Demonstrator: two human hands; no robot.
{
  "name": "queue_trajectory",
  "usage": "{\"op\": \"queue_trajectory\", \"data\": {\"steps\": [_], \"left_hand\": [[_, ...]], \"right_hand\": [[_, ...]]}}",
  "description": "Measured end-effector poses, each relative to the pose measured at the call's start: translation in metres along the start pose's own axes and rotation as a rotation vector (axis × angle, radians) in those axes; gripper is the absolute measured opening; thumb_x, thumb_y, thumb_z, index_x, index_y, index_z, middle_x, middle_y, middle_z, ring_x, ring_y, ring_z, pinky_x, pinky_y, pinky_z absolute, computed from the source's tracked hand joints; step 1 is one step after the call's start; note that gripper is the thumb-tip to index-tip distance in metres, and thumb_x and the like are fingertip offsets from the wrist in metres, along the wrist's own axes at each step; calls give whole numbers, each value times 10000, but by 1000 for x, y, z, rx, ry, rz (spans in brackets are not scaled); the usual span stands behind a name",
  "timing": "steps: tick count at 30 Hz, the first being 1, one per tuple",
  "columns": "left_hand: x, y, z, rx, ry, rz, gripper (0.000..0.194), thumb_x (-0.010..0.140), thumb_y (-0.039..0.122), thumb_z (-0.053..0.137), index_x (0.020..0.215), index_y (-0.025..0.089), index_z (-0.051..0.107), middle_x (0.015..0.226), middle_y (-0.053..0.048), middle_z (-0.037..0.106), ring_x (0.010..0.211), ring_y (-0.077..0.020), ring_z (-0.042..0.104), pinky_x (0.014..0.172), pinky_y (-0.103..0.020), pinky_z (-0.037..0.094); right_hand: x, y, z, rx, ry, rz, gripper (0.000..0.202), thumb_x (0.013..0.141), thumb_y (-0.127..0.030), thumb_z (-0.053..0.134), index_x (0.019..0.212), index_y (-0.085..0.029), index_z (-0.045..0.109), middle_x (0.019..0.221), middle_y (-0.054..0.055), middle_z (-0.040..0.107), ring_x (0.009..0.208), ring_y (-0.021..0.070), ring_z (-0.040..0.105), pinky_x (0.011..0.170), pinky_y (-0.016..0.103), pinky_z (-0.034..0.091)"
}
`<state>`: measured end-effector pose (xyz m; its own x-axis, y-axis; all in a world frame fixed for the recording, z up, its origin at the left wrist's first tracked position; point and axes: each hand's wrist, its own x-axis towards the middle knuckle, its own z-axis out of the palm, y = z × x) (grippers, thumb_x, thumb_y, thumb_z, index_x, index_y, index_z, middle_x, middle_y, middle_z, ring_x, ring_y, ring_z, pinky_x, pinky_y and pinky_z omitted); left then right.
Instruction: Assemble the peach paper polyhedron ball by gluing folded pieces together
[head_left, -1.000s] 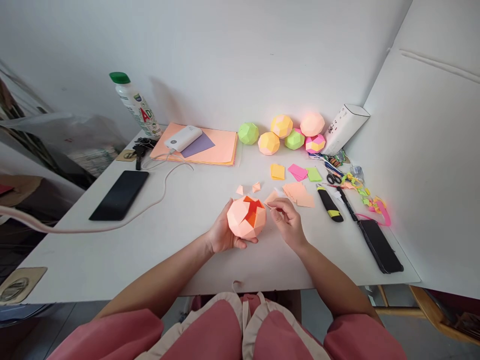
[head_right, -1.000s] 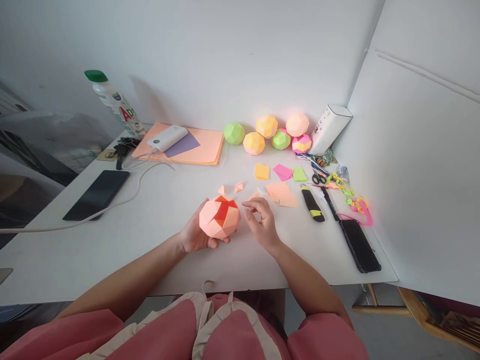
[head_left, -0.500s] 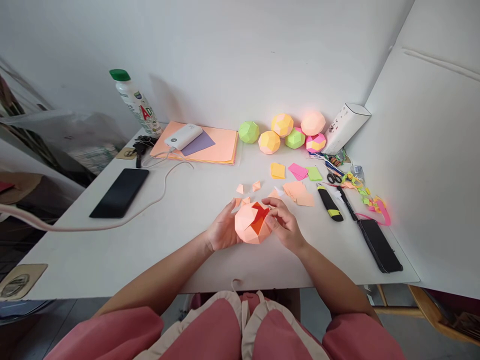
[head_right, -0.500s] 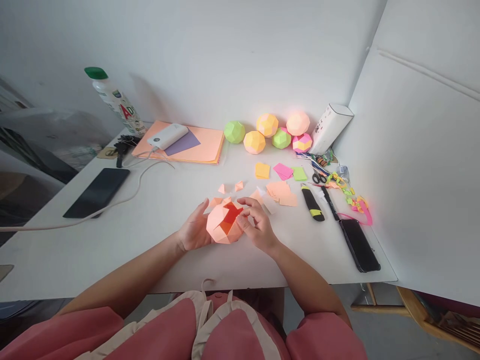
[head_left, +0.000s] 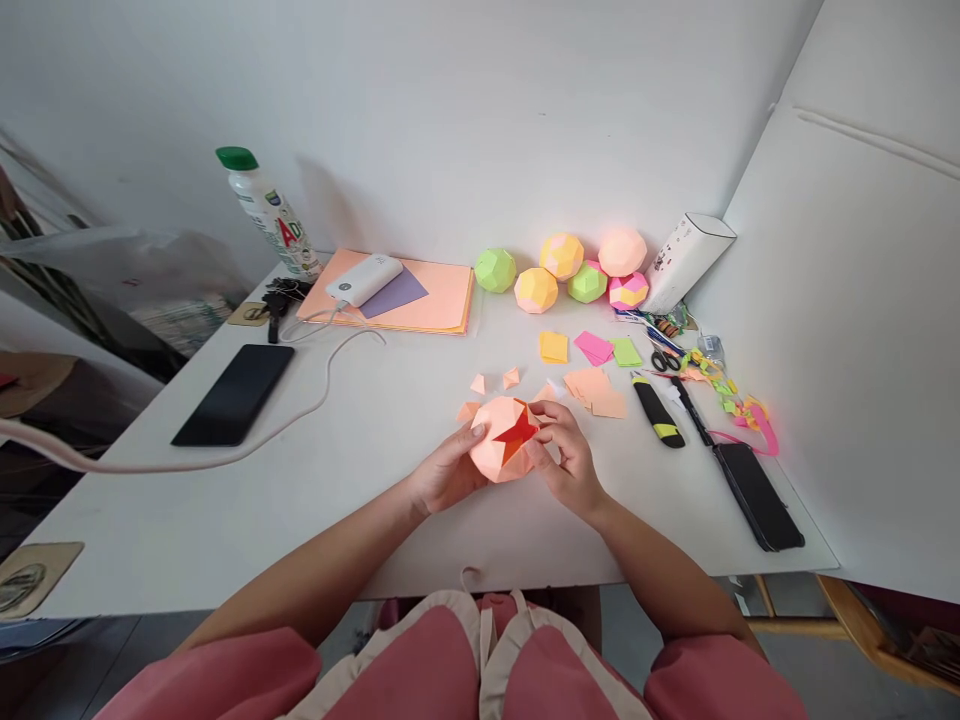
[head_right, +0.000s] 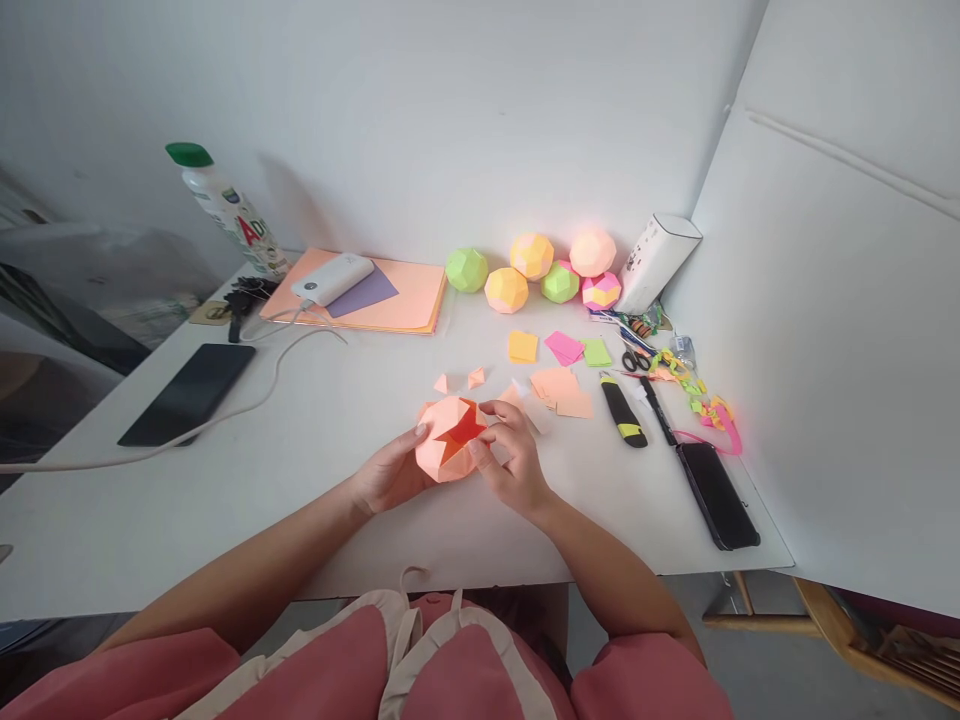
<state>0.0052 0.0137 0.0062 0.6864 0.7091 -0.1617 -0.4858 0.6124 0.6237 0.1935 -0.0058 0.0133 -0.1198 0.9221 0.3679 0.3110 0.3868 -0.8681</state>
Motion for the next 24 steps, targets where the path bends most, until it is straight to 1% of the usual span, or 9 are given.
{"op": "queue_trajectory", "data": {"steps": [4, 8, 10, 12, 14, 16, 18, 21, 24], "left_hand": [[2, 1, -1, -15, -12, 8, 520, 916, 558, 520, 1278, 192, 600, 1307, -117, 633, 1163, -270, 606, 934, -358, 514], [4, -2, -7, -17, 77, -12, 594, 877, 636, 527, 1282, 205, 591, 1304, -123, 627, 1096, -265, 631, 875, -370, 548], [5, -4, -9, -15, 113, -4, 627, 854, 666, 534, 1286, 215, 584, 1295, -127, 627, 1051, -270, 644, 837, -388, 565], [6, -5, -11, -1, 127, 17, 641, 837, 681, 545, 1285, 224, 583, 1304, -128, 618, 1068, -287, 635, 836, -410, 567], [6, -4, -12, 29, 131, 45, 639, 833, 684, 550, 1273, 222, 591, 1314, -127, 610, 1125, -310, 608, 855, -418, 557], [6, -1, -13, 70, 130, 90, 645, 823, 686, 565, 1267, 220, 594, 1314, -125, 608, 1171, -328, 582, 865, -412, 543], [6, 1, -14, 125, 119, 148, 665, 802, 686, 595, 1267, 211, 589, 1297, -131, 612, 1172, -337, 579, 857, -396, 531], [6, 3, -17, 215, 119, 215, 708, 769, 688, 634, 1272, 194, 570, 1266, -148, 612, 1140, -339, 589, 841, -383, 516], [7, 0, -22, 259, 140, 234, 733, 765, 713, 612, 1271, 185, 557, 1258, -160, 601, 1125, -338, 586, 837, -394, 508]], "right_hand": [[-1, -1, -1, -59, -25, -59, 238, 908, -360, 560, 725, -214, 607, 1214, 133, 548, 1196, 280, 547, 973, 471, 476], [-1, 3, -4, -44, -36, -94, 268, 945, -395, 480, 828, -213, 639, 1280, 139, 532, 1199, 280, 559, 969, 478, 491], [1, 8, -6, -80, 16, -127, 273, 959, -391, 444, 908, -218, 648, 1262, 131, 547, 1197, 271, 567, 979, 482, 492], [5, 17, -9, -173, 95, -158, 240, 961, -351, 442, 951, -220, 642, 1207, 122, 570, 1206, 261, 561, 999, 480, 484], [9, 26, -11, -313, 180, -152, 182, 948, -305, 469, 969, -216, 626, 1171, 122, 577, 1186, 253, 566, 1007, 478, 481], [13, 37, -14, -487, 234, -118, 155, 920, -298, 512, 1006, -212, 608, 1181, 135, 562, 1185, 268, 552, 998, 491, 483], [15, 46, -16, -663, 215, -98, 200, 901, -284, 523, 1072, -201, 586, 1202, 152, 544, 1194, 291, 525, 973, 504, 490], [15, 54, -19, -914, 118, -47, 297, 854, -193, 518, 1144, -142, 558, 1196, 189, 532, 1165, 326, 501, 941, 515, 478], [13, 58, -19, -1072, 18, 75, 409, 803, -111, 500, 1211, -103, 526, 1124, 191, 548, 1059, 315, 513, 850, 459, 480]]}}
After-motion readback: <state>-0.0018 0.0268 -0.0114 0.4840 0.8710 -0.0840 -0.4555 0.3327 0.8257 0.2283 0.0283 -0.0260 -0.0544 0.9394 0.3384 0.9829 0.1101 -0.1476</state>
